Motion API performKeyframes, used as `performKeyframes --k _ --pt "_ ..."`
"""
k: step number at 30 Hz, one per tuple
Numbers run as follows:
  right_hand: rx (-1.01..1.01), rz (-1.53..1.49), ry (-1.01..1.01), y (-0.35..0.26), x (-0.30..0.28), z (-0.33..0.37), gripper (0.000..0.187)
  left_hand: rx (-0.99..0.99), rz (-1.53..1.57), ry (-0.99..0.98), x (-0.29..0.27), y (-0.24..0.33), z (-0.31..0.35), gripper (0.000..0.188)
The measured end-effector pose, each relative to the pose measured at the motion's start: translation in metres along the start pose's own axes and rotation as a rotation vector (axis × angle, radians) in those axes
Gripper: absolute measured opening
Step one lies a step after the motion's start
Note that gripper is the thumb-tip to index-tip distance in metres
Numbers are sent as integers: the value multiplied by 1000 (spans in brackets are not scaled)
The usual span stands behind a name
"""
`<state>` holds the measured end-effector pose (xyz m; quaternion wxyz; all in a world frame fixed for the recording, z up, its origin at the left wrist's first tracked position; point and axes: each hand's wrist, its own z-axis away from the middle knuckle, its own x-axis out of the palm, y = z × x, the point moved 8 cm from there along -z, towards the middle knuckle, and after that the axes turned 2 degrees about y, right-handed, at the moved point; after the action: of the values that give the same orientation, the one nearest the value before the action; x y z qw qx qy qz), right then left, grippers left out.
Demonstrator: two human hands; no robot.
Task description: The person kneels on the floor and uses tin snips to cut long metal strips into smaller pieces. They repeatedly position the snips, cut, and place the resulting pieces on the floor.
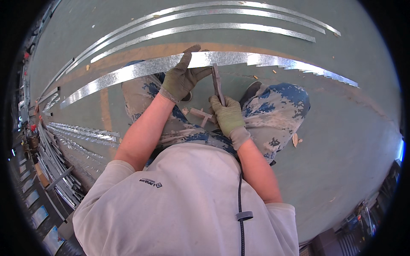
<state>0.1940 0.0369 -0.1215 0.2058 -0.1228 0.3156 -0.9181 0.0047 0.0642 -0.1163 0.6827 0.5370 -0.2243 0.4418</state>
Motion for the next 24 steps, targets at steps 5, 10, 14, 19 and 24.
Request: performKeyframes --k 5,10,14,19,24 --pt "71 -264 -271 1 4 2 30 8 -10 19 2 2 0 46" --pt "138 -761 -704 -6 26 17 35 41 -23 4 12 6 3 45" --pt "141 -649 -595 -3 26 12 43 10 -7 18 12 5 4 44" --pt "121 -321 -362 -5 10 11 48 -6 24 8 6 2 3 41" --pt "119 -239 -254 -7 9 13 53 -20 46 25 2 0 2 39"
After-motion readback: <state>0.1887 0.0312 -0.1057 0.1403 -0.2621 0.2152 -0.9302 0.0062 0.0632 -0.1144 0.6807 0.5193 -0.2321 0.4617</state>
